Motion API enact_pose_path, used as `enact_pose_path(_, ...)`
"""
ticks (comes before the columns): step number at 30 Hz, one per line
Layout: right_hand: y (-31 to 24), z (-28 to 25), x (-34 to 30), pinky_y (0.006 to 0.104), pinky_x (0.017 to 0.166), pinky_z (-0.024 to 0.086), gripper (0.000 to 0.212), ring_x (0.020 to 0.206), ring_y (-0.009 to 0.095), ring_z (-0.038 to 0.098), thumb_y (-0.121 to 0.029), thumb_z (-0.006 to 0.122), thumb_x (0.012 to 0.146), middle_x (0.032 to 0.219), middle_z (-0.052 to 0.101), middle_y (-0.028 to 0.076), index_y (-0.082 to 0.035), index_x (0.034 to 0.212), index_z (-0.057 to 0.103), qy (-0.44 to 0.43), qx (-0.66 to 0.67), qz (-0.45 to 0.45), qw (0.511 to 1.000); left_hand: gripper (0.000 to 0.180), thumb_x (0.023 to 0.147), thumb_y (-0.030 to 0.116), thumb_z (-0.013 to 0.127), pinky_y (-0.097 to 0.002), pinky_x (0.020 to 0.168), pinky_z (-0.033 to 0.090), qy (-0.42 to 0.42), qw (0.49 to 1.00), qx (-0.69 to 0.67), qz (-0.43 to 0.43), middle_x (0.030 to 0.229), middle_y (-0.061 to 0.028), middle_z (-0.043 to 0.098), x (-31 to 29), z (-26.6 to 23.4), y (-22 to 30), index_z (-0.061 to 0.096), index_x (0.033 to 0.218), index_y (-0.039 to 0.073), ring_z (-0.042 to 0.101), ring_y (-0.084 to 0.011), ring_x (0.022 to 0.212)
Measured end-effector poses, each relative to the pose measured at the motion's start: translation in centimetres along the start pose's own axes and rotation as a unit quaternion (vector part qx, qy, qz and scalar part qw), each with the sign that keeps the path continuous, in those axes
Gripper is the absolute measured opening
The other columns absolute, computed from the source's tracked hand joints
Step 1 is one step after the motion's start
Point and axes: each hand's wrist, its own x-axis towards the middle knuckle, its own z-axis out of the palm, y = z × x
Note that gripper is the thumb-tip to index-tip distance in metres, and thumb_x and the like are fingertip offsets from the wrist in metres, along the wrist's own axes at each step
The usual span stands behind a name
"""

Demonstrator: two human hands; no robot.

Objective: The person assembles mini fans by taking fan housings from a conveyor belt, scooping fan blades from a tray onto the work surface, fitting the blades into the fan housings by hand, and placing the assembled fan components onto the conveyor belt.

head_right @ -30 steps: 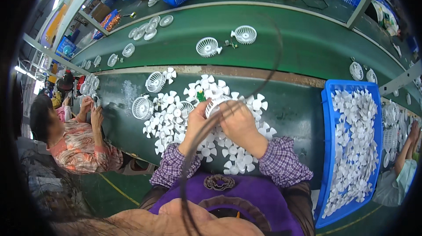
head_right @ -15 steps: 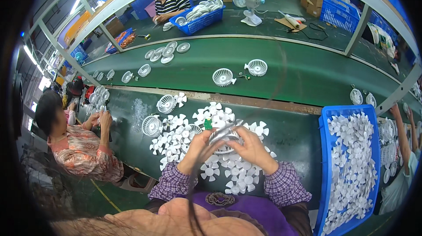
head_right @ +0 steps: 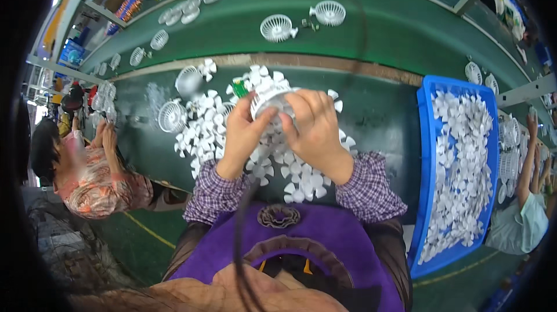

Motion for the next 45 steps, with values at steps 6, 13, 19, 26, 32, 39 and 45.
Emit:
enact_pose_path(6, 0.9, 1.9, 0.0, 0.0403, 0.07, 0.041, 0.034, 0.08, 0.029, 0.055, -0.007, 0.065, 0.07, 0.092, 0.058, 0.011, -0.003, 0.103, 0.06, -0.077, -0.038, 0.005, 0.996, 0.045, 0.085, 0.011, 0.072, -0.0238, 0.066, 0.051, -0.02, 0.999, 0.048, 0.004, 0.094, -0.0113, 0.068, 0.1, 0.6, -0.7, 0.052, 0.121, -0.007, 0.063, -0.0099, 0.082)
enact_pose_path(13, 0.4, 1.9, -1.2, 0.0391, 0.073, 0.047, 0.042, 0.085, 0.032, 0.057, -0.001, 0.07, 0.067, 0.098, 0.059, 0.014, -0.001, 0.107, 0.058, -0.08, -0.01, 0.043, 0.996, 0.048, 0.084, 0.011, 0.072, -0.0221, 0.065, 0.051, -0.055, 0.994, -0.025, -0.091, 0.097, -0.0096, 0.067, -0.3, 0.0, -0.5, 0.051, 0.125, -0.006, 0.062, -0.0093, 0.082)
enact_pose_path(19, 0.7, 2.5, -1.3, 0.038, 0.071, 0.049, 0.038, 0.083, 0.032, 0.06, -0.001, 0.072, 0.067, 0.095, 0.061, 0.014, 0.001, 0.103, 0.059, -0.077, -0.01, 0.035, 0.996, 0.046, 0.084, 0.003, 0.071, -0.0212, 0.071, 0.05, -0.048, 0.993, -0.004, -0.105, 0.102, -0.0073, 0.065, -0.3, 0.2, 0.9, 0.051, 0.124, -0.006, 0.06, -0.0093, 0.086)
enact_pose_path(26, 1.1, 2.1, -0.7, 0.0351, 0.072, 0.053, 0.032, 0.084, 0.028, 0.064, -0.001, 0.069, 0.075, 0.098, 0.064, 0.014, -0.001, 0.106, 0.061, -0.084, 0.088, 0.057, 0.991, 0.038, 0.079, 0.016, 0.074, -0.0292, 0.066, 0.052, 0.035, 0.994, 0.099, 0.037, 0.088, -0.0155, 0.07, 0.4, -1.4, -1.4, 0.061, 0.11, -0.002, 0.067, -0.0189, 0.075)
enact_pose_path(32, 13.6, 0.0, 3.7, 0.0299, 0.062, 0.05, 0.02, 0.07, 0.021, 0.062, -0.002, 0.065, 0.081, 0.094, 0.063, 0.012, -0.001, 0.101, 0.063, 0.003, -0.062, 0.1, 0.993, 0.041, 0.084, -0.001, 0.068, -0.0257, 0.08, 0.052, 0.025, 0.995, -0.07, -0.07, 0.108, -0.0117, 0.065, -1.4, -6.3, 0.9, 0.051, 0.12, -0.008, 0.063, -0.0143, 0.094)
enact_pose_path(39, 30.1, 0.1, 3.7, 0.0435, 0.086, 0.05, 0.024, 0.103, 0.035, 0.058, -0.007, 0.062, 0.081, 0.125, 0.053, 0.015, -0.004, 0.105, 0.064, -0.078, -0.327, 0.164, 0.927, 0.041, 0.084, -0.002, 0.067, -0.0269, 0.08, 0.054, 0.065, 0.979, -0.156, -0.116, 0.108, -0.0111, 0.066, -3.5, -9.7, 0.1, 0.053, 0.123, -0.004, 0.065, -0.0142, 0.091)
enact_pose_path(45, 28.6, 2.2, 6.2, 0.0352, 0.067, 0.052, 0.022, 0.074, 0.027, 0.065, -0.02, 0.067, 0.085, 0.089, 0.065, 0.014, -0.001, 0.096, 0.065, 0.023, -0.199, 0.181, 0.963, 0.041, 0.084, 0.0, 0.068, -0.0272, 0.078, 0.053, 0.067, 0.975, -0.154, -0.147, 0.106, -0.0089, 0.066, -2.8, -8.8, -0.8, 0.054, 0.122, -0.004, 0.064, -0.0145, 0.091)
